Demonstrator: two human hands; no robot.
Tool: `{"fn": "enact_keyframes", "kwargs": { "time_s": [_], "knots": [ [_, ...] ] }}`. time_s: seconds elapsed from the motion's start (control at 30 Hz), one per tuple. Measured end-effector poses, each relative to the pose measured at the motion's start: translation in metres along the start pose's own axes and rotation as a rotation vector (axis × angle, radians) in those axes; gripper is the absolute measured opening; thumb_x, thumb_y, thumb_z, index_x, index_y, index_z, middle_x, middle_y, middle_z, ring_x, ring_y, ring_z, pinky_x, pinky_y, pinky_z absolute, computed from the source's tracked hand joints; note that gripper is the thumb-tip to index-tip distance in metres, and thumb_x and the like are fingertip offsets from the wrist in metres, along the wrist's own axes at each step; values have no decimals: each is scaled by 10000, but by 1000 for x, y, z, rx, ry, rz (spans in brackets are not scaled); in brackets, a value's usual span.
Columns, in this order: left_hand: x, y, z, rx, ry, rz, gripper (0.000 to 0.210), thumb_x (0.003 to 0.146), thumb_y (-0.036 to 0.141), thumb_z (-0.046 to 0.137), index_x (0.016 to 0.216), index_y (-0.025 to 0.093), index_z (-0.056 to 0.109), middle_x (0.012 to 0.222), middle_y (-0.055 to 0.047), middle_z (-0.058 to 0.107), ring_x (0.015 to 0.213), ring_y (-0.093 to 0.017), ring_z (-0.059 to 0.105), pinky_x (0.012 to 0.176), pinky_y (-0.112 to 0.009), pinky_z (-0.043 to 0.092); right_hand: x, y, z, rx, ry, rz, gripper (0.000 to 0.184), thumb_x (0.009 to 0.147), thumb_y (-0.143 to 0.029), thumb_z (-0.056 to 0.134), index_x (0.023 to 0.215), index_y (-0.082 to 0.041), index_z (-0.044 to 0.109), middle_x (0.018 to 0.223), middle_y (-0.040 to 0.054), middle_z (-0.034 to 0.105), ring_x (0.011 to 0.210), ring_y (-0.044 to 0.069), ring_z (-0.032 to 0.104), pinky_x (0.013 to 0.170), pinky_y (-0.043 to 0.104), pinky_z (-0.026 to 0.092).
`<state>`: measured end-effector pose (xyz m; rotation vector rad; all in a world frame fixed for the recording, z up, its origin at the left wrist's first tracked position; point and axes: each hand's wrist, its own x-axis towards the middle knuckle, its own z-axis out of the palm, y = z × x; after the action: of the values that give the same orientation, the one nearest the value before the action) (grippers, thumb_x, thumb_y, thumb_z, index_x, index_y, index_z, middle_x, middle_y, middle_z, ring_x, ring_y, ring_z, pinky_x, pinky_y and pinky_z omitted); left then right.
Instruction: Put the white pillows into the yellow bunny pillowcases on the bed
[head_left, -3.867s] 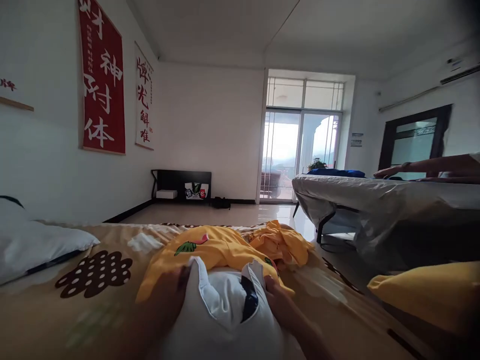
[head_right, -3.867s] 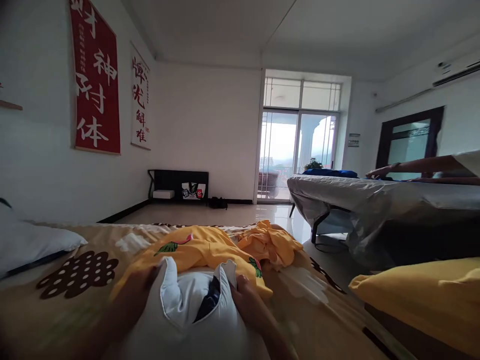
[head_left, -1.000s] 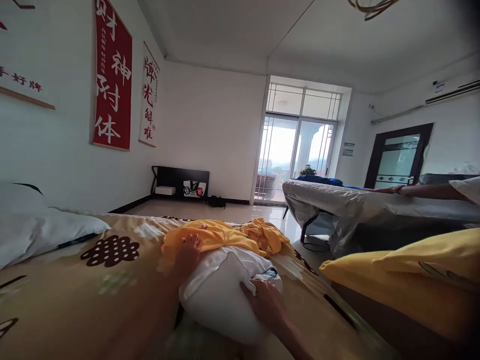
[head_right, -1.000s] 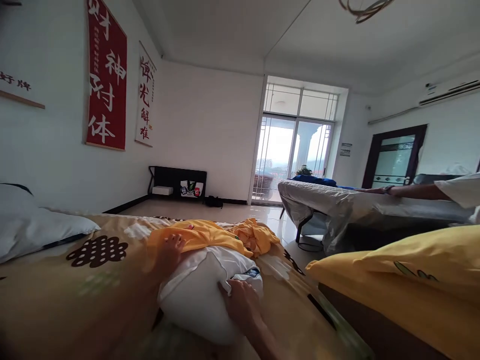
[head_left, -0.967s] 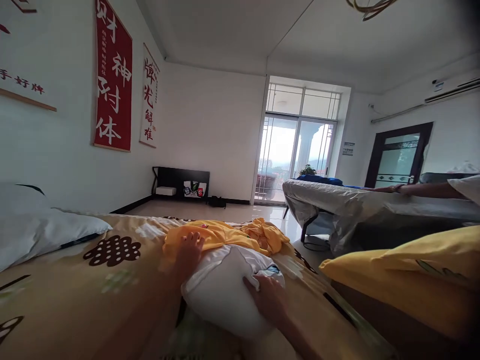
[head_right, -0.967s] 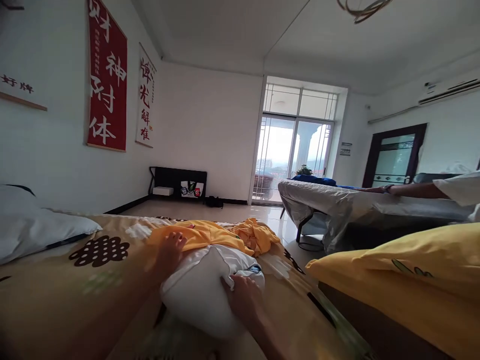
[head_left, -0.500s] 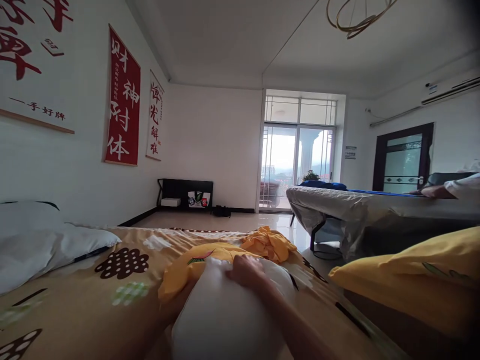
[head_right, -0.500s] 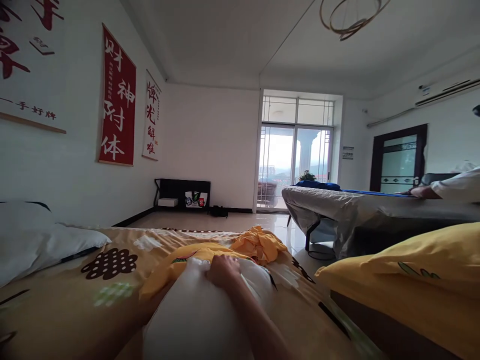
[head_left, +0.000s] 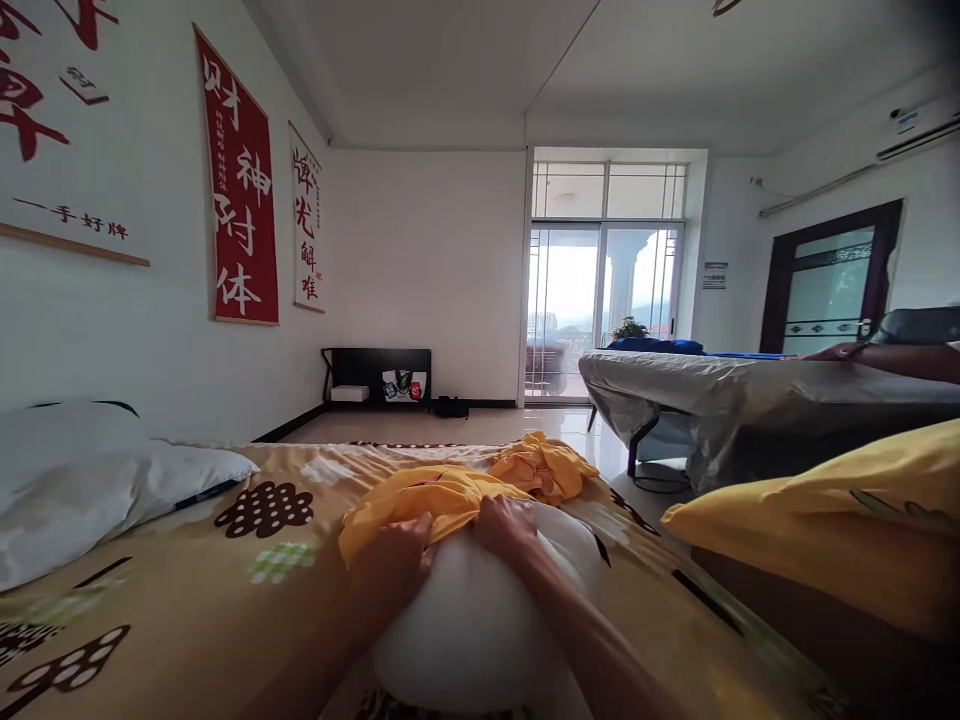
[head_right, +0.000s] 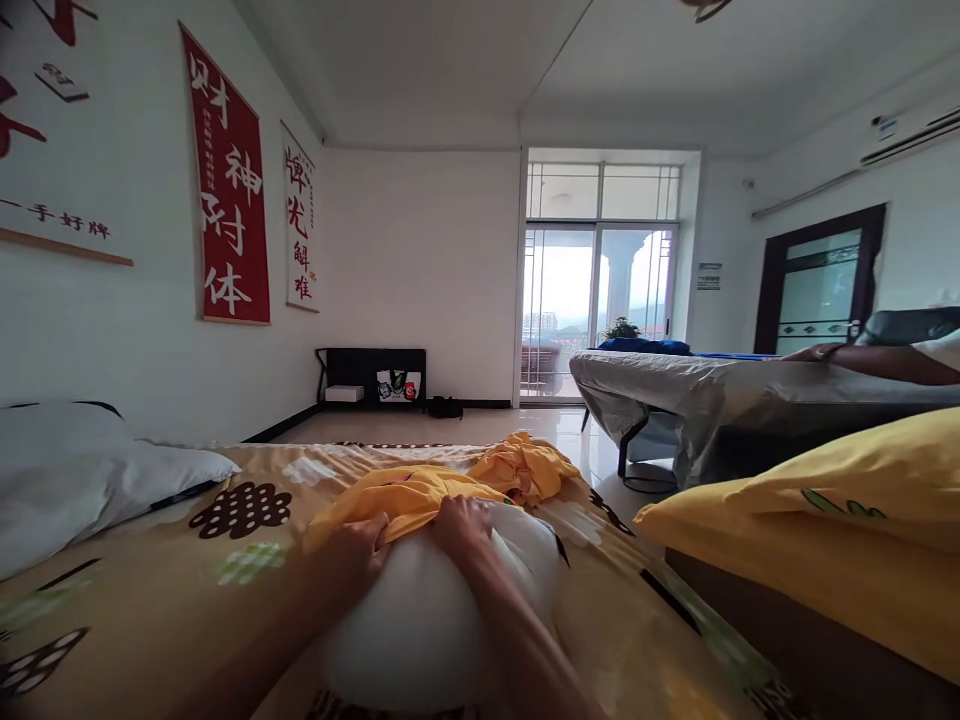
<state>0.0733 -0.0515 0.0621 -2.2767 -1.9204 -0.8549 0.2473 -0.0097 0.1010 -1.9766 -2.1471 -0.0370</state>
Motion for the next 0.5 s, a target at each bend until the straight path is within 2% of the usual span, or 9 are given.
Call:
{"fn": "enact_keyframes", "kwargs": {
  "time_s": [0.1, 0.23, 0.3, 0.4, 0.5],
  "knots": [
    [-6, 0, -2, 119, 41, 53, 243, 875, 247, 461, 1037, 186, 633, 993, -104, 676, 955, -236, 628, 814, -320, 443, 4, 24, -5, 39, 41, 100, 369, 851, -333, 476, 1083, -141, 690, 1066, 190, 682, 1019, 300, 636, 825, 370, 479],
    [-12, -17, 5, 99, 88, -7, 267, 873, 233, 457, 1087, 202, 615, 1061, -87, 654, 937, -210, 621, 814, -309, 452, 5, 48, -10, 91, 52, 227, 416, 866, -408, 463, 1137, -162, 660, 1125, 182, 660, 1036, 287, 626, 829, 360, 471],
    [-21, -32, 15, 106, 129, 26, 212, 867, 228, 462, 980, 214, 641, 974, -73, 661, 895, -205, 617, 812, -308, 456, 6, 62, -13, 120, 54, 278, 436, 874, -428, 446, 1167, -171, 642, 1161, 182, 644, 1054, 285, 617, 840, 370, 464],
    [-36, -52, 38, 99, 251, 130, 206, 875, 222, 438, 854, 219, 643, 846, -65, 650, 843, -197, 613, 793, -293, 469, 5, 94, -17, 163, 61, 361, 477, 892, -462, 405, 1191, -162, 623, 1207, 183, 621, 1079, 304, 603, 837, 392, 461],
    [-41, -50, 53, -31, 332, 213, 262, 913, 264, 380, 881, 219, 636, 843, -70, 649, 828, -197, 613, 764, -291, 482, -4, 130, -16, 189, 82, 437, 507, 915, -488, 362, 1162, -143, 640, 1170, 180, 643, 1059, 306, 614, 807, 377, 465]
  ]
}}
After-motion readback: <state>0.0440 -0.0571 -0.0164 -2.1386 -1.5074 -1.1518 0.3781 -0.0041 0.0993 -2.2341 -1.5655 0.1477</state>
